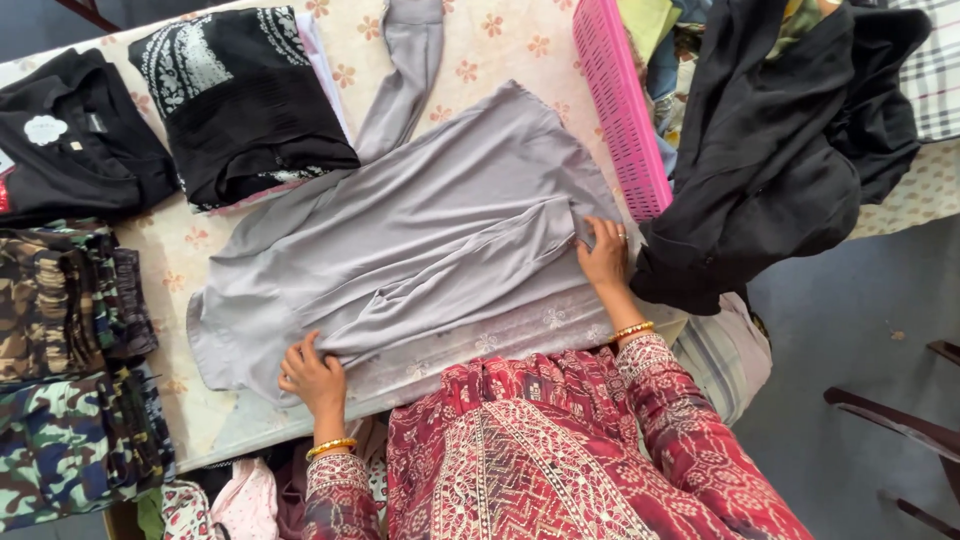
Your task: Folding various clothing items such as shirts and pants on a table.
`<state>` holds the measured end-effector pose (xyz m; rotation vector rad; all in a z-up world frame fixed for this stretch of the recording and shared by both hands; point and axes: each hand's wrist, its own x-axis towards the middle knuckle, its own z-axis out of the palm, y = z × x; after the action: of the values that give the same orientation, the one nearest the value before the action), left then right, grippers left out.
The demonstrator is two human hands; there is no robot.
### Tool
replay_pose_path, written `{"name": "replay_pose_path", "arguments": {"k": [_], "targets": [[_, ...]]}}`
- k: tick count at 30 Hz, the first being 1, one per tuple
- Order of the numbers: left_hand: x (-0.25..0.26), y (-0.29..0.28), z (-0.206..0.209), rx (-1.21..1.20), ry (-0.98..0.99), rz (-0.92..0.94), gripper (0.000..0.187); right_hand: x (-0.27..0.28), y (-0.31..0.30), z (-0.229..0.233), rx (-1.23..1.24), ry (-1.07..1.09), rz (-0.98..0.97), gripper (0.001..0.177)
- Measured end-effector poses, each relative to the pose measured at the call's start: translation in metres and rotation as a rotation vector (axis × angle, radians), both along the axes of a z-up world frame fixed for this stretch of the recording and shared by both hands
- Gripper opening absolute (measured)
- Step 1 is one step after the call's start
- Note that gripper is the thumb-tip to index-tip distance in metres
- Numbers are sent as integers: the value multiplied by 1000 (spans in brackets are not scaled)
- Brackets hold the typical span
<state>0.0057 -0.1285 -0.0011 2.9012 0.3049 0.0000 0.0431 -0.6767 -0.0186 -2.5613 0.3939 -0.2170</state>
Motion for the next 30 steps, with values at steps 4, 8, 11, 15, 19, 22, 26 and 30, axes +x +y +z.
{"name": "replay_pose_path", "arguments": {"k": [4, 8, 11, 15, 19, 22, 26, 30], "targets": [[-3, 3, -5, -25, -50, -57, 44, 15, -9, -23, 202, -6, -14, 50], [2, 9, -8, -121, -11, 13, 44, 32, -1, -2, 420, 270, -214, 47], [12, 11, -4, -256, 19, 18, 33, 35, -4, -6, 246, 383, -118, 66], [30, 0, 9, -229, 108, -83, 38, 32, -11, -33, 89, 399, -14, 51], [41, -3, 2, -168, 262, -168, 45, 33, -5, -35, -153, 87, 130, 56], [48, -8, 6, -149, 391, -168, 46, 30, 14, -6, -46, 304, 38, 68], [52, -17, 8, -126, 252, -293, 38, 29, 16, 1, 84, 385, 6, 64], [56, -15, -3, -217, 349, -235, 35, 29, 0, -31, -5, 528, 18, 46]]}}
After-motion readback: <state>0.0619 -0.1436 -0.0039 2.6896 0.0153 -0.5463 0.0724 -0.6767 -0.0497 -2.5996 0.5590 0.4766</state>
